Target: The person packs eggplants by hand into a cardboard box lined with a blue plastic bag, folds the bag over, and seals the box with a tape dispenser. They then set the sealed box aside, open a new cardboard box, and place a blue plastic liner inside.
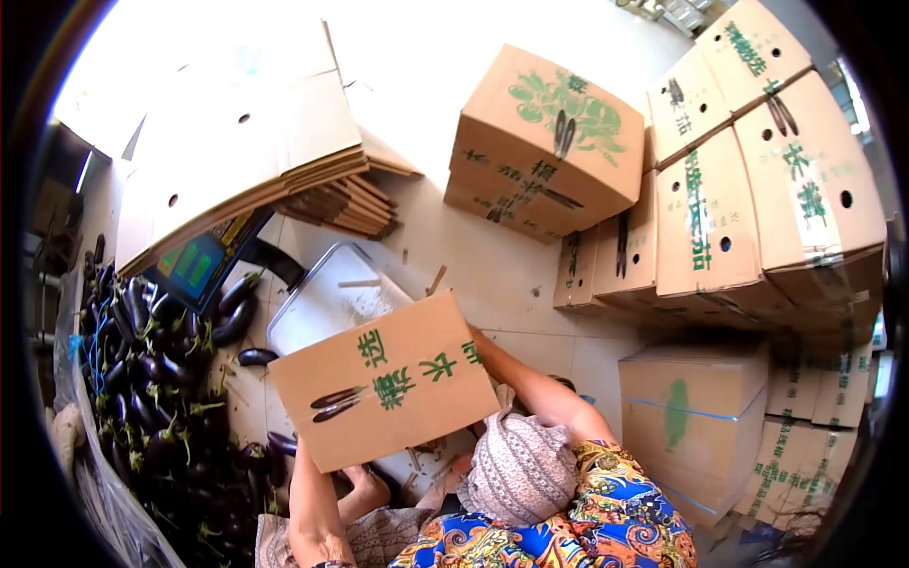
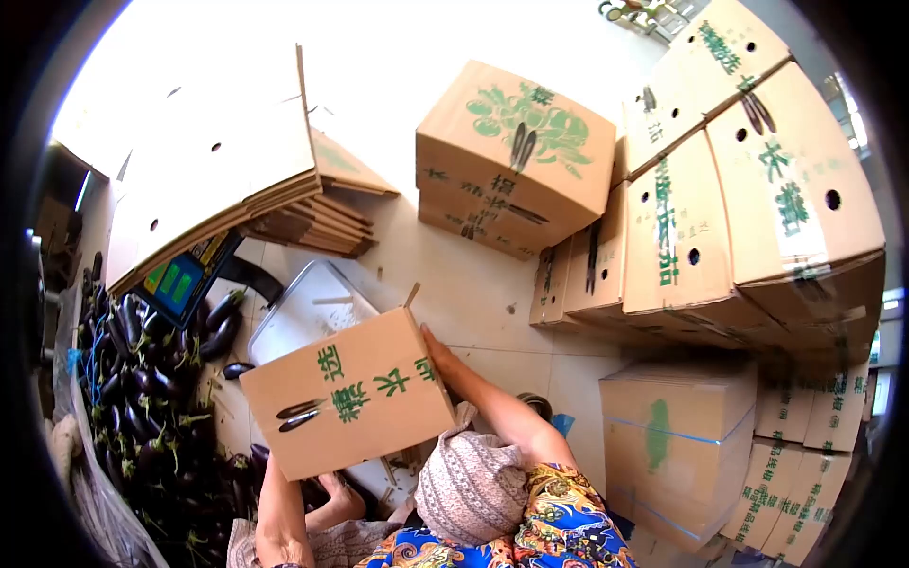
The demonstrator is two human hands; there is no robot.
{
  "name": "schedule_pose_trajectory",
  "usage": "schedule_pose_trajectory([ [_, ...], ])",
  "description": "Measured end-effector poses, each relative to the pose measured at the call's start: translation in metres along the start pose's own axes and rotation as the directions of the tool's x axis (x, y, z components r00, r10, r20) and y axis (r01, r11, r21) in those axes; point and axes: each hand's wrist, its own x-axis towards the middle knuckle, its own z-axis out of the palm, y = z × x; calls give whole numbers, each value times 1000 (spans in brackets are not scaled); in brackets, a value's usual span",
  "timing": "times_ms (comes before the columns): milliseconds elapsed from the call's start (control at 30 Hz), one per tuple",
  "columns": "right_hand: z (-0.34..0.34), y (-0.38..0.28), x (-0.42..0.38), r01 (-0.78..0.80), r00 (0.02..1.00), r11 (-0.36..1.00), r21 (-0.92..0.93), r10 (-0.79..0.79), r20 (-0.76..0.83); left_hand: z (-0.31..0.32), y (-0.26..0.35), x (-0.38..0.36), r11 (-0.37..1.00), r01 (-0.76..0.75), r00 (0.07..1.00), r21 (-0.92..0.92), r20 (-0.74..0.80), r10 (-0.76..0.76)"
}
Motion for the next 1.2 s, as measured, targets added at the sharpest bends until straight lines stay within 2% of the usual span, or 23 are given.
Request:
schedule_pose_trajectory([
  [100, -7, 65, -44, -224, 974, 975, 0, 224, 28, 7, 1, 0, 999, 31, 999, 11, 18, -31],
  [200, -9, 84, -57, -290, 957, 952, 98, 290, 10, 13, 1, -6, 998, 51, 998, 25, 27, -51],
  [300, -11, 61, -39, -202, 974, 942, 266, 222, -47, 26, 3, -11, 997, 54, 997, 47, 53, -56],
  [400, -25, -5, -10, -22, 991, 862, 507, 86, -102, 42, 11, -18, 996, 53, 994, 72, 93, -60],
  [467, -40, -59, 6, 88, 993, 717, 692, -9, -116, 56, 19, -21, 994, 48, 991, 99, 121, -60],
  [567, -77, -126, 0, 147, 986, 350, 925, -131, -107, 83, 36, -26, 988, 22, 983, 150, 177, -49],
  [667, -124, -160, -29, 145, 961, -32, 989, -232, -148, 124, 67, -26, 979, -49, 961, 200, 276, -8],
  [767, -170, -171, -60, 153, 930, -280, 948, -282, -234, 176, 106, -20, 962, -154, 911, 228, 409, 49],
  [833, -202, -172, -72, 228, 897, -317, 921, -299, -325, 222, 134, -12, 946, -232, 851, 226, 517, 85],
  [967, -279, -185, -95, 514, 760, -179, 839, -359, -542, 318, 180, 14, 930, -327, 713, 166, 690, 127],
  [1000, -305, -202, -121, 305, 754, -363, 881, -473, -456, 341, 189, 21, 930, -338, 672, 142, 729, 133],
  [1033, -320, -225, -142, 373, 843, -383, 845, -241, -481, 361, 197, 29, 933, -340, 636, 117, 760, 137],
  [1067, -337, -229, -148, 413, 817, -327, 850, -279, -504, 380, 202, 36, 940, -331, 594, 81, 792, 140],
  [1100, -348, -227, -150, 449, 793, -272, 851, -317, -520, 397, 207, 38, 966, -227, 674, 122, 736, 66],
  [1167, -357, -224, -138, 381, 842, -285, 880, -287, -457, 414, 205, 55, 958, -110, 865, 264, 500, -38],
  [1200, -355, -236, -150, 488, 853, -167, 857, -118, -508, 424, 203, 63, 908, -197, 885, 370, 466, 2],
])
